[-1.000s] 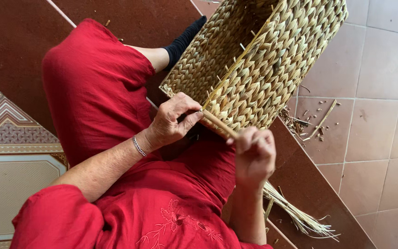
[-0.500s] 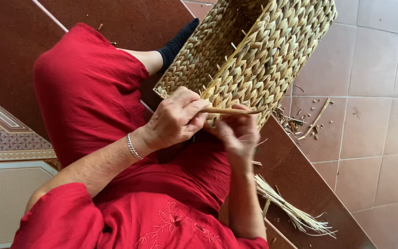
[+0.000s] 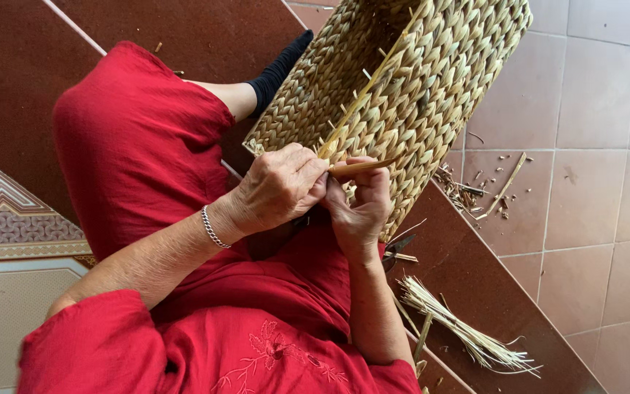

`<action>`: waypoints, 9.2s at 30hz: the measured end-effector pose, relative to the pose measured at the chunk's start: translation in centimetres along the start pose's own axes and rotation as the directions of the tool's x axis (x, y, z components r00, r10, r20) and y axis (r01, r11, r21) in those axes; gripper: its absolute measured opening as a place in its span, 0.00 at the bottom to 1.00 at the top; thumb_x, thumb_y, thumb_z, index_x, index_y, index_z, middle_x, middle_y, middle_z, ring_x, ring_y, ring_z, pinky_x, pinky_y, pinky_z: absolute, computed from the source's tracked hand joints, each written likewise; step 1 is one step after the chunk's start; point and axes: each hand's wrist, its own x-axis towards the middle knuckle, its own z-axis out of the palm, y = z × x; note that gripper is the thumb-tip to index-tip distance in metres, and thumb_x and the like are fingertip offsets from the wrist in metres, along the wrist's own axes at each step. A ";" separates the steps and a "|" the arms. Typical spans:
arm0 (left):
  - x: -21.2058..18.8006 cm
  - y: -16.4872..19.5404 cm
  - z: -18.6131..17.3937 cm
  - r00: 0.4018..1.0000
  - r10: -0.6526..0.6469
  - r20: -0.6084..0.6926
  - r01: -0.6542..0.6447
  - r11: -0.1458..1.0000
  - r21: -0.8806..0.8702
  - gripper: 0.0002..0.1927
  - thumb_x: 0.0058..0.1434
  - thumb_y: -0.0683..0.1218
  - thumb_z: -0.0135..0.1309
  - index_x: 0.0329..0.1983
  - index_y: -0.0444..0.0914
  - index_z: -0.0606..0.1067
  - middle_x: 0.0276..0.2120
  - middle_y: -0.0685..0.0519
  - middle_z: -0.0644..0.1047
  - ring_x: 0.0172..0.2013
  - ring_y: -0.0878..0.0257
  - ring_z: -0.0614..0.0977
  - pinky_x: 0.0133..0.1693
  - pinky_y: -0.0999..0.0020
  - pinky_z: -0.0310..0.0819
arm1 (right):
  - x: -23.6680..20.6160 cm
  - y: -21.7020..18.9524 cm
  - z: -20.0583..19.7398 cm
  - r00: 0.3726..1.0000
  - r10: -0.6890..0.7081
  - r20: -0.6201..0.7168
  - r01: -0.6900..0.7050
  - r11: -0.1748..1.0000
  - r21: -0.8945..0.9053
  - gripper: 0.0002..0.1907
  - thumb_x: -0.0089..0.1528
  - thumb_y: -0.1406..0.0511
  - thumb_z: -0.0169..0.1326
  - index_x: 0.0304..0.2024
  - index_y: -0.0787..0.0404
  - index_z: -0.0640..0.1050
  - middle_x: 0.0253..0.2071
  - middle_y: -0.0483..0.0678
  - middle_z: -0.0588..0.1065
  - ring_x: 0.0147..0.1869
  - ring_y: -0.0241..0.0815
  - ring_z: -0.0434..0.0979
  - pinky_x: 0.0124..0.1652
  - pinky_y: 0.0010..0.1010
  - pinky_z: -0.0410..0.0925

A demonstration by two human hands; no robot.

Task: The person weaves a rectangular basket by hand, interlacing dried plant fibers along the rim and sides. They repeatedly thread and tuck fibers to secure the weave, occasionally rotating the basket to access different edges.

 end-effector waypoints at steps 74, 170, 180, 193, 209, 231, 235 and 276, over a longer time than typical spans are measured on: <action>-1.2 -4.6 1.0 0.654 -0.545 0.524 0.663 0.080 -0.744 0.10 0.64 0.34 0.57 0.48 0.32 0.77 0.35 0.55 0.81 0.36 0.70 0.83 0.40 0.73 0.83 | 1.5 -3.4 0.7 0.890 -0.355 0.285 0.440 0.508 -0.741 0.09 0.65 0.68 0.63 0.47 0.61 0.78 0.43 0.49 0.72 0.47 0.49 0.72 0.46 0.38 0.68; -0.5 -4.0 -0.4 0.958 -0.170 -0.232 0.187 0.981 0.054 0.14 0.57 0.33 0.62 0.47 0.33 0.81 0.42 0.44 0.75 0.42 0.53 0.77 0.43 0.61 0.76 | 4.5 -3.7 0.1 0.928 -0.207 0.311 0.364 0.691 -0.625 0.19 0.62 0.78 0.54 0.50 0.53 0.83 0.43 0.46 0.68 0.49 0.43 0.69 0.46 0.35 0.68; -1.3 -4.4 2.8 0.702 -0.669 0.245 0.490 0.205 -0.848 0.07 0.72 0.38 0.51 0.49 0.34 0.77 0.40 0.56 0.82 0.39 0.72 0.83 0.44 0.75 0.82 | 3.1 -1.4 -0.8 0.981 -0.167 0.100 0.194 0.861 -0.471 0.10 0.65 0.72 0.60 0.49 0.62 0.78 0.49 0.48 0.74 0.47 0.35 0.78 0.46 0.25 0.76; -2.4 -5.2 3.5 0.676 -0.667 0.312 0.439 0.024 -0.898 0.06 0.70 0.36 0.54 0.49 0.33 0.73 0.41 0.52 0.81 0.40 0.67 0.82 0.47 0.72 0.79 | 4.3 -1.1 0.3 0.998 0.039 -0.042 -0.054 0.886 -0.460 0.08 0.60 0.71 0.63 0.38 0.60 0.76 0.38 0.41 0.71 0.34 0.27 0.69 0.33 0.20 0.69; -1.8 -5.9 3.3 0.750 -0.528 0.398 0.440 -0.052 -0.897 0.06 0.66 0.35 0.56 0.45 0.34 0.75 0.40 0.53 0.80 0.42 0.68 0.81 0.50 0.73 0.77 | 4.5 -1.3 0.2 0.998 0.045 -0.034 -0.056 0.895 -0.443 0.08 0.59 0.73 0.63 0.35 0.60 0.75 0.36 0.40 0.69 0.33 0.26 0.66 0.33 0.19 0.67; 0.6 -5.7 2.7 0.730 -0.447 0.516 0.518 -0.130 -0.845 0.12 0.63 0.38 0.61 0.47 0.36 0.74 0.39 0.56 0.79 0.40 0.69 0.81 0.44 0.73 0.79 | 4.7 -1.1 -0.2 0.999 0.046 -0.011 -0.046 0.881 -0.471 0.07 0.59 0.74 0.60 0.35 0.61 0.75 0.37 0.41 0.70 0.33 0.27 0.68 0.32 0.20 0.69; 0.6 -5.9 3.2 0.708 -0.474 0.523 0.530 -0.132 -0.838 0.13 0.61 0.39 0.62 0.47 0.36 0.73 0.37 0.55 0.79 0.38 0.69 0.82 0.41 0.73 0.79 | 4.8 -1.0 -0.3 0.999 0.054 -0.005 -0.050 0.884 -0.466 0.06 0.59 0.74 0.60 0.35 0.61 0.76 0.37 0.41 0.70 0.33 0.27 0.68 0.33 0.20 0.69; -0.1 -5.1 3.8 0.720 -0.493 0.489 0.542 -0.040 -0.839 0.10 0.63 0.38 0.61 0.47 0.34 0.77 0.38 0.54 0.81 0.39 0.70 0.82 0.43 0.74 0.79 | 4.9 -3.3 -1.1 0.997 0.024 0.079 0.020 0.861 -0.509 0.05 0.61 0.73 0.62 0.40 0.62 0.81 0.39 0.43 0.75 0.35 0.30 0.75 0.36 0.22 0.71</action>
